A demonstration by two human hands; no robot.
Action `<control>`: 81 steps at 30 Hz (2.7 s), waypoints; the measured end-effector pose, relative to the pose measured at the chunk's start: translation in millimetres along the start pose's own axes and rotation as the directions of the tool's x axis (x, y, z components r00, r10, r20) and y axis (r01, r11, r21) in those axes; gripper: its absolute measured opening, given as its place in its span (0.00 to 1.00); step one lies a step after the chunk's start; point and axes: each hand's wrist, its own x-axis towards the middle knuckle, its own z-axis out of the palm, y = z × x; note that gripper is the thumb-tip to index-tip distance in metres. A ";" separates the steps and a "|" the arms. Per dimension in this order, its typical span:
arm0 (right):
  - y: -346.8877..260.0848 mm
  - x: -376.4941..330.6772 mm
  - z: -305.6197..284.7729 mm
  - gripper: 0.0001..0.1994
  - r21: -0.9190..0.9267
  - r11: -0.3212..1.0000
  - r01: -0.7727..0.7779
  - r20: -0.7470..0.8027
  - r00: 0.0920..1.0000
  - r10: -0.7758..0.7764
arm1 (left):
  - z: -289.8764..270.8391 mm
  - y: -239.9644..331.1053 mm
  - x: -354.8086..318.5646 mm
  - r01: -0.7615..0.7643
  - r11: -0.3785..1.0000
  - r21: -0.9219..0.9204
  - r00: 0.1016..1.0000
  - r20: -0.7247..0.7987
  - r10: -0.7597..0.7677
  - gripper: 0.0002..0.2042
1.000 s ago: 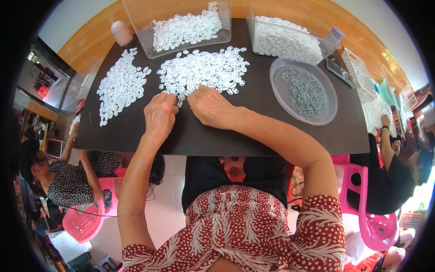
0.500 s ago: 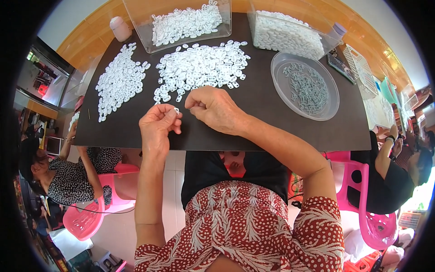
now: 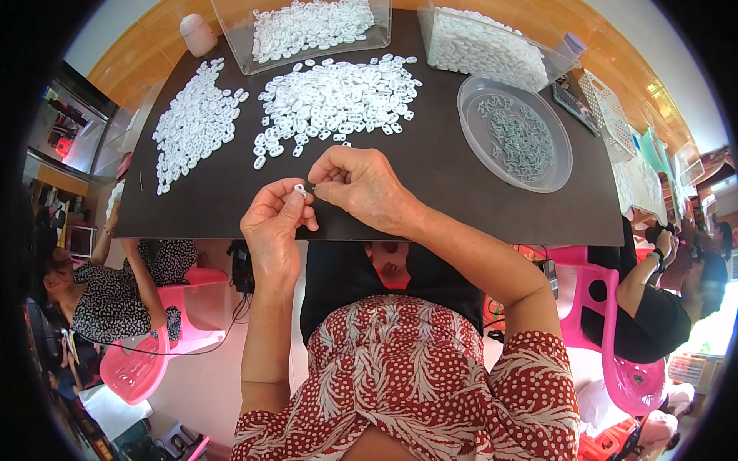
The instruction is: Assembling small white plastic clips with tiny grey inserts at a workbench.
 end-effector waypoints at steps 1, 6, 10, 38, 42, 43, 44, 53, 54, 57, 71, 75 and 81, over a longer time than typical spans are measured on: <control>1.9 -0.5 0.5 0.05 0.027 1.000 -0.006 0.001 1.000 0.006 | 0.6 0.6 -1.7 0.004 1.000 -0.001 1.000 -0.005 -0.004 0.05; -1.0 -3.5 5.2 0.06 0.023 1.000 -0.021 0.012 1.000 0.021 | 0.2 -2.5 -7.2 -0.013 1.000 0.015 1.000 -0.003 0.013 0.04; 4.9 -3.5 8.1 0.04 0.042 0.998 0.056 -0.043 0.998 -0.054 | 0.4 -4.3 -8.7 -0.022 1.000 0.011 1.000 0.003 0.022 0.03; 5.6 -5.8 19.0 0.04 0.033 0.999 0.023 -0.006 1.000 -0.023 | -1.5 -18.4 -22.3 -0.143 0.980 0.137 0.986 -0.071 0.154 0.03; 3.5 -4.8 22.6 0.04 0.018 1.000 0.018 -0.035 0.999 -0.017 | -3.3 -17.2 -20.4 -0.153 0.980 0.128 0.982 -0.091 0.165 0.04; 4.9 -4.3 23.3 0.05 -0.144 0.981 0.126 -0.056 0.989 -0.136 | -3.2 -17.7 -19.1 -0.154 0.986 0.062 0.983 -0.088 0.159 0.04; 5.8 -3.4 24.0 0.05 -0.303 0.925 0.227 -0.056 0.965 -0.255 | -3.5 -18.0 -18.2 -0.156 0.988 -0.004 0.984 -0.086 0.155 0.05; 7.3 -3.4 30.6 0.06 -0.466 0.828 0.310 -0.021 0.932 -0.361 | -2.5 -19.9 -20.9 -0.230 0.972 0.048 0.966 -0.108 0.234 0.05; 7.7 -3.2 31.7 0.06 -0.464 0.828 0.314 -0.017 0.932 -0.363 | -2.2 -20.5 -21.5 -0.233 0.971 0.049 0.965 -0.113 0.237 0.05; 6.6 -3.1 32.1 0.06 -0.453 0.844 0.288 -0.014 0.944 -0.330 | -1.9 -21.1 -21.8 -0.225 0.972 0.070 0.964 -0.133 0.232 0.05; -1.0 58.3 37.1 0.05 -0.534 0.695 0.482 0.132 0.859 -0.494 | -31.0 -3.9 -8.9 -0.170 0.985 -0.042 0.956 -0.249 0.154 0.05; 20.8 99.5 49.9 0.08 -0.707 0.448 0.547 0.239 0.781 -0.577 | -34.2 1.5 -9.3 -0.162 0.985 -0.063 0.950 -0.280 0.138 0.05; 25.6 116.3 58.8 0.11 -0.737 0.165 0.655 0.450 0.658 -0.604 | -42.1 -1.0 -12.9 -0.131 0.987 -0.096 0.949 -0.300 0.097 0.05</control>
